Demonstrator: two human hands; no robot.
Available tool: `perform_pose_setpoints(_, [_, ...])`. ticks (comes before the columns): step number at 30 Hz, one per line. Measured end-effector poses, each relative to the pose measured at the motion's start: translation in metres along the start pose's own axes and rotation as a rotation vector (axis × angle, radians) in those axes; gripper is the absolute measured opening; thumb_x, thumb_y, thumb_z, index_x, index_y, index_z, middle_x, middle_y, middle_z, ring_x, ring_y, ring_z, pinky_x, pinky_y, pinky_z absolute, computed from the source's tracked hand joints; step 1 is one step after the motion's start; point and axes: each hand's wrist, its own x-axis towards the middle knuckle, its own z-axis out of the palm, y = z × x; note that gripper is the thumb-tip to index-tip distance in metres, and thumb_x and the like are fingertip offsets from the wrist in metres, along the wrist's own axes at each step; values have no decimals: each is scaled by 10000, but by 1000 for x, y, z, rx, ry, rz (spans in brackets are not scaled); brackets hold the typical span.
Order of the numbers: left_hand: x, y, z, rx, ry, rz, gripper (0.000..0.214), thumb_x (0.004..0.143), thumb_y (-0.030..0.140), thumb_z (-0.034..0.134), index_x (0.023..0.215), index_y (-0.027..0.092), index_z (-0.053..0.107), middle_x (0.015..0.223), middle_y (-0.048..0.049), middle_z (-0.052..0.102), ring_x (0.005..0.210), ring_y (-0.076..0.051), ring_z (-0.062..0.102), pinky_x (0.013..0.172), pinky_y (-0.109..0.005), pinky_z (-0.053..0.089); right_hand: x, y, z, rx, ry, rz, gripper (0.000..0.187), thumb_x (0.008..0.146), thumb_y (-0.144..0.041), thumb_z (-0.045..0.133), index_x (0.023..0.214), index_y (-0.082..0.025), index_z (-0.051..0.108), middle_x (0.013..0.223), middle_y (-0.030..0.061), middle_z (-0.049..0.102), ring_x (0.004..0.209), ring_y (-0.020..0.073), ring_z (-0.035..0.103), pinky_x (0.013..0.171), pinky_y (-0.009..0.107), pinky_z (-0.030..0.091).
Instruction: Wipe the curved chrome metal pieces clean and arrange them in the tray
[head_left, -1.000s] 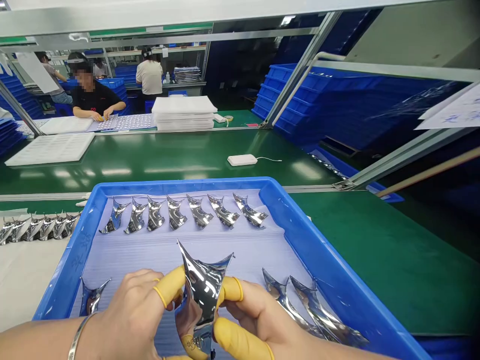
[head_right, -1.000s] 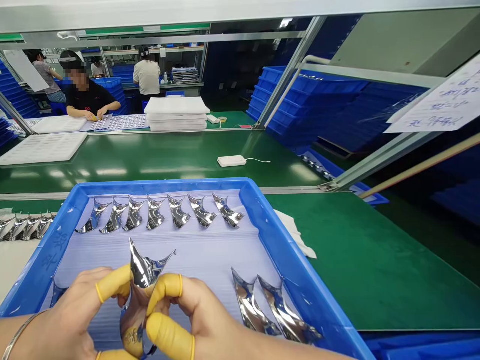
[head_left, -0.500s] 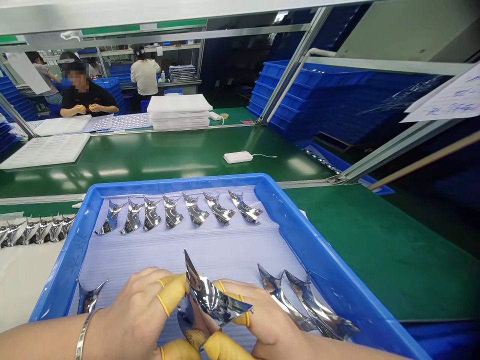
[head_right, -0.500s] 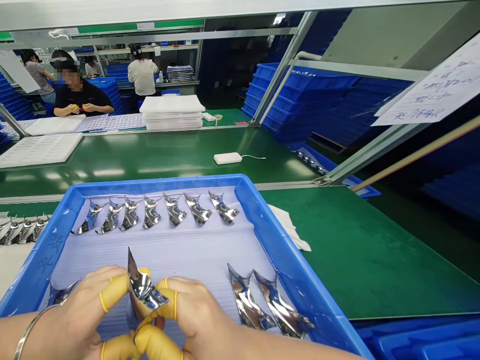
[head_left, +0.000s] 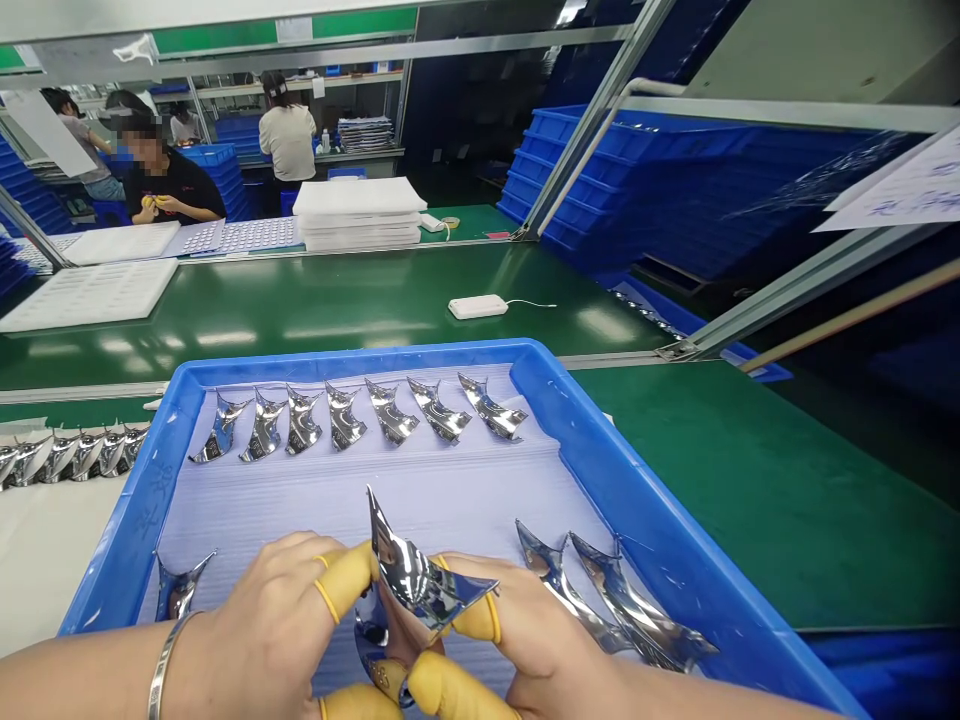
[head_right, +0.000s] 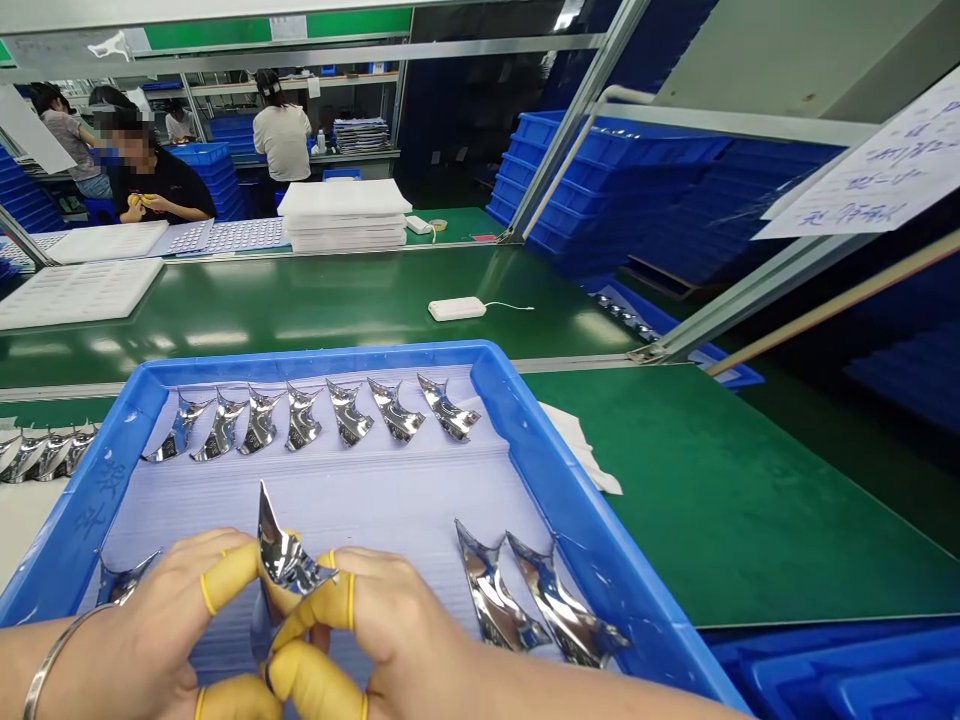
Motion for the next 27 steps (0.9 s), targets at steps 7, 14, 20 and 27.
perform_pose_setpoints(7, [-7,-3,4,-114,-120,-59,442,780,272,555,1141,107,361,855,-128,617,759,-229,576,672,-367,502,6,2,0,1,-14,0,102,861,-196,446,769,-167,482,700,40,522,621,139,479,622,231,438])
perform_pose_setpoints(14, [-11,-8,7,-75,-56,-22,473,757,140,525,1191,82,348,992,-153,567,904,-239,526,769,-376,470,10,14,2,5,-24,-97,101,854,-208,442,765,-167,466,685,32,503,598,135,454,585,234,402])
perform_pose_setpoints(20, [-12,-10,8,-100,-91,-42,466,763,146,541,1188,88,358,1035,-152,549,964,-236,497,819,-375,448,11,12,2,-9,-5,-97,72,823,-163,473,751,-164,470,659,18,499,591,132,455,576,236,397])
perform_pose_setpoints(27, [-10,-5,7,-122,-61,-105,536,742,228,604,1186,113,328,881,-101,587,756,-208,527,672,-356,469,8,8,1,130,62,-29,103,800,-62,474,846,-130,536,758,58,584,689,148,551,659,252,451])
